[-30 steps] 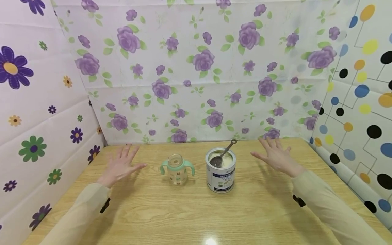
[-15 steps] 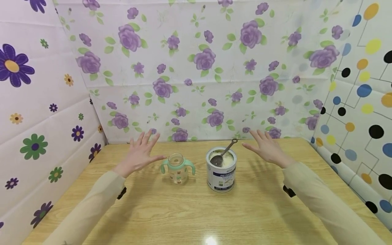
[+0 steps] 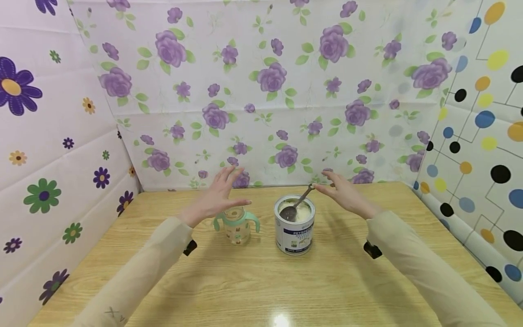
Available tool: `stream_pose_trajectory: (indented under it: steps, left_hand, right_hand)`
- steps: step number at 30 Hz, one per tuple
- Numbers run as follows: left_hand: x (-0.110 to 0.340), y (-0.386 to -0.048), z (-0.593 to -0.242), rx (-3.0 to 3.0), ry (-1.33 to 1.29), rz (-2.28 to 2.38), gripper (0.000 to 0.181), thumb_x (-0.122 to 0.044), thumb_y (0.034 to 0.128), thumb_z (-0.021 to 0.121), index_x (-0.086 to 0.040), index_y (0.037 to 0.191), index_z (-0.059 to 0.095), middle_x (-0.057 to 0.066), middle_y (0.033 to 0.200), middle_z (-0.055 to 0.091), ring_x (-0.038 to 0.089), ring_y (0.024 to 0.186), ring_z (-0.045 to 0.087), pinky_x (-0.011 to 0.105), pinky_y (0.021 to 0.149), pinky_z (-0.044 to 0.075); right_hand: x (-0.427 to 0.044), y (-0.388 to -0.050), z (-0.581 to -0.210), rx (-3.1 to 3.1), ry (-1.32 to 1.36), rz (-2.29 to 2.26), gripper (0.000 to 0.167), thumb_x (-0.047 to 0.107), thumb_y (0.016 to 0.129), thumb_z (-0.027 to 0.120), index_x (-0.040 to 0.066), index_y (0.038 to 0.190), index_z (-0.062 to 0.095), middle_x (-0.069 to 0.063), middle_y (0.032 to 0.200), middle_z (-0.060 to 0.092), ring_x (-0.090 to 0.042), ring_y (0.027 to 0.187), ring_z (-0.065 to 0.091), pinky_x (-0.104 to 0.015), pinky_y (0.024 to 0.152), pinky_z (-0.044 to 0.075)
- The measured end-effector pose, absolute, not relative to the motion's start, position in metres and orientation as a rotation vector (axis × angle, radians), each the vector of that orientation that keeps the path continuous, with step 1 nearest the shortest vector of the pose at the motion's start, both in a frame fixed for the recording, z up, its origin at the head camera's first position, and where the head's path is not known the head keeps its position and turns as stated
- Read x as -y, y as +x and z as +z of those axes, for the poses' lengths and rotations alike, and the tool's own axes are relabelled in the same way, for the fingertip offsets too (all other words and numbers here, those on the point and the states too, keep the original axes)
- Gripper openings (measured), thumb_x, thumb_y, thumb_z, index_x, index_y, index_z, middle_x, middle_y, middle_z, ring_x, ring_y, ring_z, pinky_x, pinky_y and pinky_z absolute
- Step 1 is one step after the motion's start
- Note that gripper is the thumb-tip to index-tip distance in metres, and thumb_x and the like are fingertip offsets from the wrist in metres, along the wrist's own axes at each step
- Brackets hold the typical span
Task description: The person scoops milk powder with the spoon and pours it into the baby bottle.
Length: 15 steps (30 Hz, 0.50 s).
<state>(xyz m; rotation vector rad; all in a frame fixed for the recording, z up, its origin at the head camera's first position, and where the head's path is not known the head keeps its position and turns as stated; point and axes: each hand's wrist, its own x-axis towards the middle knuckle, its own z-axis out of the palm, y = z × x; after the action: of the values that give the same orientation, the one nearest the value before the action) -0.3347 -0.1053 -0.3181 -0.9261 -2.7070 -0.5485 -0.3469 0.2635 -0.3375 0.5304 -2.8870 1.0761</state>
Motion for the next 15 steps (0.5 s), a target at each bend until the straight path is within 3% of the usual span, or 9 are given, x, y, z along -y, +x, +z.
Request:
stream_pose_trajectory:
  steps: [7, 15]
  left_hand:
    - [0.07, -0.323, -0.318, 2.661, -0.966, -0.931, 0.096, -0.055, 0.073, 0.067, -0.019, 0.145, 0.015, 0.01, 0.141, 0.02, 0.029, 0.126, 0.023, 0.05, 0.095, 0.028]
    - [0.043, -0.313, -0.334, 2.65, -0.925, -1.301, 0.097, -0.04, 0.0687, 0.078, -0.015, 0.144, 0.022, 0.008, 0.139, 0.028, 0.028, 0.118, 0.037, 0.039, 0.091, 0.037]
  right_hand:
    - [-0.257, -0.349, -0.339, 2.782, 0.501, 1.368, 0.075, 0.051, 0.089, 0.048, 0.002, 0.141, 0.024, -0.021, 0.122, 0.046, -0.033, 0.099, 0.053, -0.047, 0.084, 0.041]
    - [-0.251, -0.352, -0.348, 2.614, 0.492, 1.686, 0.06, 0.036, 0.091, 0.053, -0.008, 0.13, 0.039, -0.027, 0.119, 0.049, -0.04, 0.104, 0.05, -0.036, 0.08, 0.046]
